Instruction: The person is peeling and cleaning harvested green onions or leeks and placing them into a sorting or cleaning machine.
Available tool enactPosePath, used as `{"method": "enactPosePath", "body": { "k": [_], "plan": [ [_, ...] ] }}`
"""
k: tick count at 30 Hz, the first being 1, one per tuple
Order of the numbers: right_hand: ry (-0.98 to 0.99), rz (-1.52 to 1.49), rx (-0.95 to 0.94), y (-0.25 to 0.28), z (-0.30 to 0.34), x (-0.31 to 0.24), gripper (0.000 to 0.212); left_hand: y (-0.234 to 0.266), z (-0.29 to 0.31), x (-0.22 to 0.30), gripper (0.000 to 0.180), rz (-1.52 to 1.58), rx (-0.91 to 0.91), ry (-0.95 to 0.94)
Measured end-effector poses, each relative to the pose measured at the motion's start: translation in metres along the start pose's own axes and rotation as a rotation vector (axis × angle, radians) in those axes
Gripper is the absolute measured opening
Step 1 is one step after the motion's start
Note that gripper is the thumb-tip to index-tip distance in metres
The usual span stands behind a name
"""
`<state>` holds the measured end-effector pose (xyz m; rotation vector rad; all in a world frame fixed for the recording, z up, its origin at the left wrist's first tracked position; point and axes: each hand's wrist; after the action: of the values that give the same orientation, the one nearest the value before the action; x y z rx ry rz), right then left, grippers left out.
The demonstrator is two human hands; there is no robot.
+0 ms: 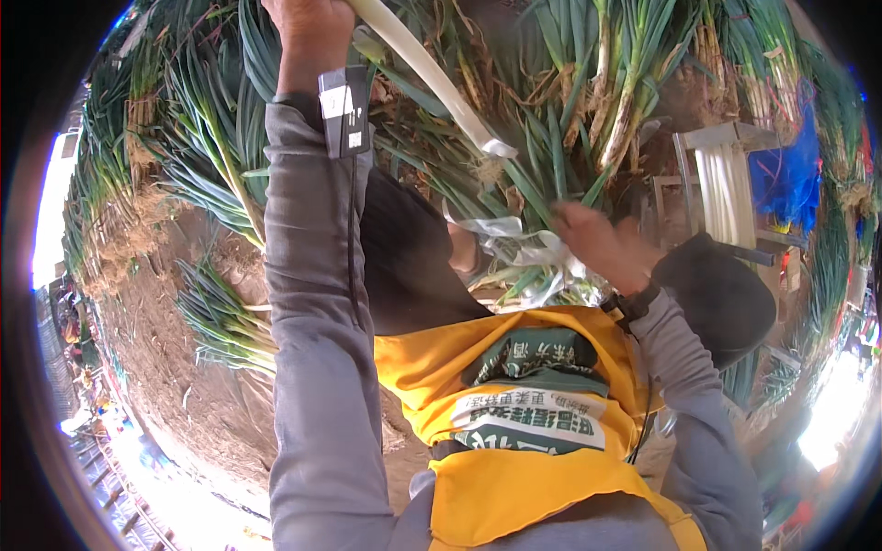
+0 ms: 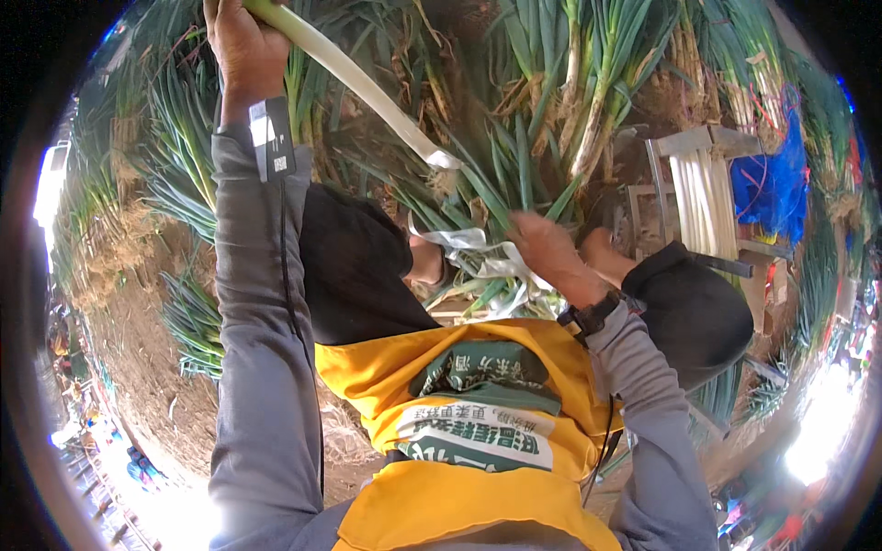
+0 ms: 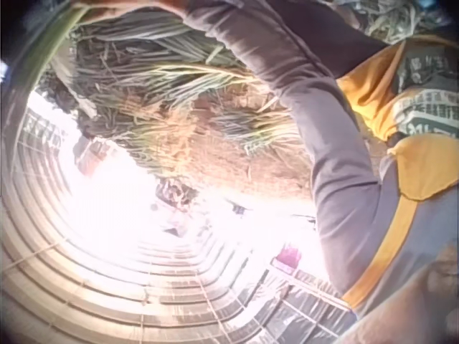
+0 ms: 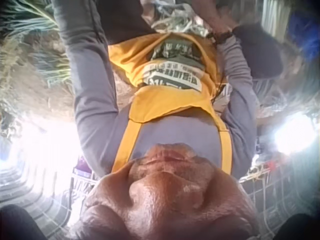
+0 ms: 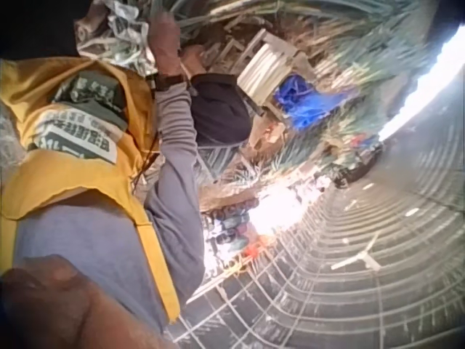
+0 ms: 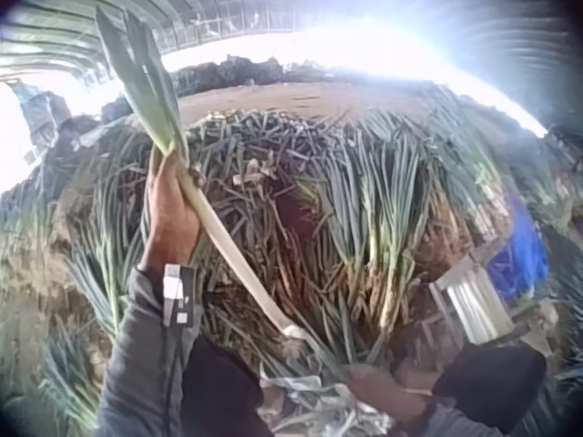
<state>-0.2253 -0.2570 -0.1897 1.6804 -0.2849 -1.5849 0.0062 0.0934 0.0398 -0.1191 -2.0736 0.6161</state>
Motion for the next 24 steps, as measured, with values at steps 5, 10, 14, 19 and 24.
{"method": "enactPosePath", "body": {
  "k": [5, 10, 14, 19, 24],
  "plan": [
    [0.166, -0.165, 0.354, 0.036, -0.071, -0.114, 0.028, -0.002, 0.003, -0.006, 0.043, 0.011, 0.032, -0.011],
    [0.402, 0.091, 0.173, 0.023, -0.08, -0.105, 0.026, 0.007, 0.004, -0.003, 0.042, -0.002, 0.117, -0.023],
    [0.229, 0.24, -0.072, 0.012, -0.031, -0.059, 0.02, 0.021, -0.003, -0.004, 0.04, 0.049, 0.18, -0.032],
    [0.238, 0.092, 0.224, 0.036, -0.026, -0.076, 0.016, 0.03, -0.014, -0.014, 0.031, 0.094, 0.063, -0.007],
    [0.312, 0.098, 0.556, 0.052, -0.082, -0.135, 0.02, 0.038, -0.026, -0.021, 0.018, 0.147, 0.043, 0.106]
  ]
}}
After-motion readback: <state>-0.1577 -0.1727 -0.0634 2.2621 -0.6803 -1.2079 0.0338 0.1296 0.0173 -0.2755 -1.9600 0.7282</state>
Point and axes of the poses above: each hand's wrist, its own z-axis away from the middle knuckle, its own y-axis out of the back of the hand, x = y × z, and after that the axes turned 5 degrees about -z, right-handed
